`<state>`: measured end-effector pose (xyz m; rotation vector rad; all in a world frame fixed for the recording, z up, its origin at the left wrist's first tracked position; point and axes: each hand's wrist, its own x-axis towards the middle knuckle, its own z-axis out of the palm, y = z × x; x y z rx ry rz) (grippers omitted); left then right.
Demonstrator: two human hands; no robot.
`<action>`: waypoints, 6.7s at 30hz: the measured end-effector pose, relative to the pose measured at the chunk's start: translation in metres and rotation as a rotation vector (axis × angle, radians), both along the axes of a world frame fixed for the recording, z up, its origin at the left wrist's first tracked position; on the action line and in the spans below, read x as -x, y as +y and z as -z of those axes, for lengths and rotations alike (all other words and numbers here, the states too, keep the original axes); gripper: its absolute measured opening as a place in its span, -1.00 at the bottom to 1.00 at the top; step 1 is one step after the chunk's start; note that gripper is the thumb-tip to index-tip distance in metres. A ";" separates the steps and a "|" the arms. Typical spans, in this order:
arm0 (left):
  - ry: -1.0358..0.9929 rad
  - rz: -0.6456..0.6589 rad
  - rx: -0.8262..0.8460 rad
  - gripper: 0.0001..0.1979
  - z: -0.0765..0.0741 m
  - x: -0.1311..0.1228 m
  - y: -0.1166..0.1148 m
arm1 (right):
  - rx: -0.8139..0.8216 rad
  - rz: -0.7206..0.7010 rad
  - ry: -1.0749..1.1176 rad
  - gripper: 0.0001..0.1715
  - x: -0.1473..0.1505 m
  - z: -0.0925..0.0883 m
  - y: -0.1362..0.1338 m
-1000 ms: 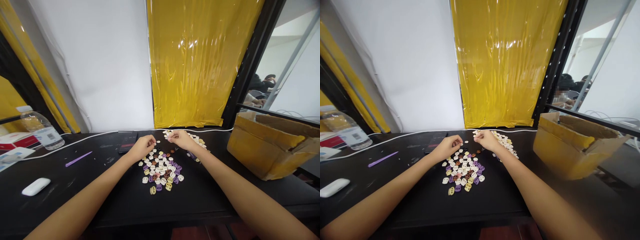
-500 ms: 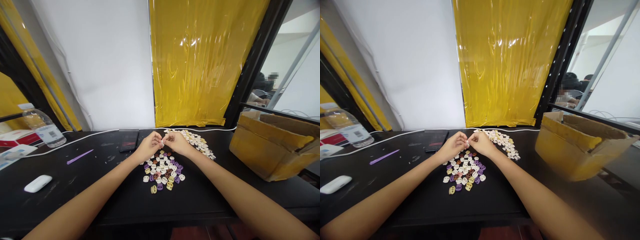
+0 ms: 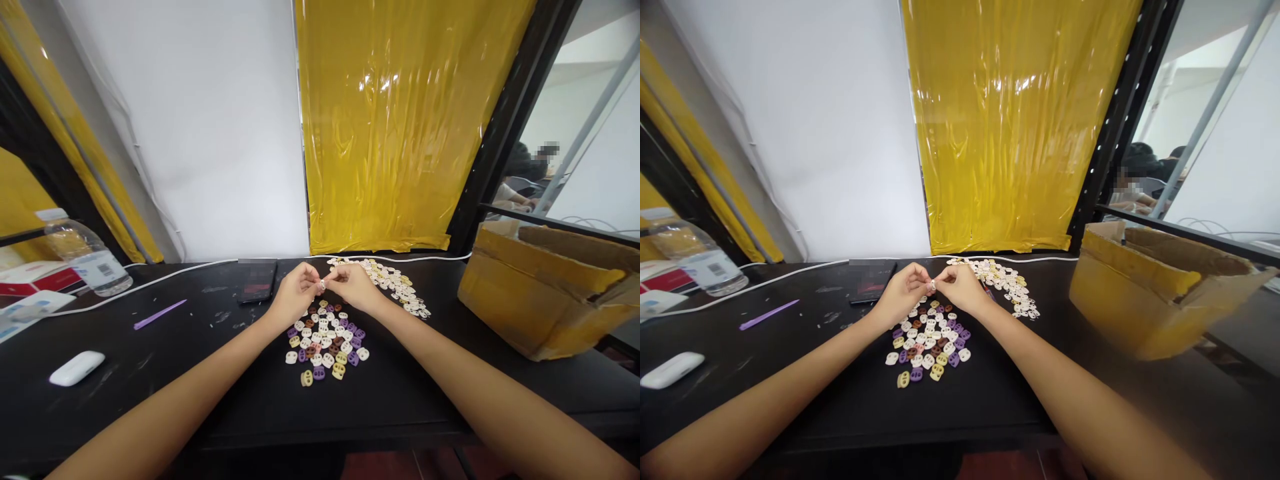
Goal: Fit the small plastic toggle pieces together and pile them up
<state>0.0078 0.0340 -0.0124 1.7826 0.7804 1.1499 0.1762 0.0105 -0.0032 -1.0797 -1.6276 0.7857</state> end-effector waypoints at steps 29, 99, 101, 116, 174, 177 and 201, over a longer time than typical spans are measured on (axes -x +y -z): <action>0.759 0.005 -0.567 -0.63 0.001 0.017 0.023 | -0.060 0.213 -0.695 -0.86 -0.047 0.012 0.026; 0.205 0.018 -0.205 -0.81 0.002 -0.004 0.002 | -0.087 0.061 -0.250 -0.94 -0.012 -0.001 0.006; 0.199 0.013 -0.215 -0.81 0.003 -0.004 0.003 | -0.084 0.048 -0.259 -0.96 -0.012 -0.002 0.006; 0.151 0.023 -0.153 -0.77 0.002 -0.003 0.003 | -0.098 0.040 -0.247 -0.97 -0.012 0.001 0.007; 0.164 0.022 0.058 -0.84 0.006 0.001 0.013 | -0.024 0.054 -0.311 -0.87 -0.001 0.005 0.003; 0.105 0.020 0.095 -0.82 0.006 0.001 0.012 | -0.010 0.056 -0.284 -0.86 -0.003 0.006 0.004; 0.146 -0.057 -0.088 -0.74 -0.003 0.001 0.005 | -0.156 0.041 -0.107 -0.91 -0.002 0.006 0.006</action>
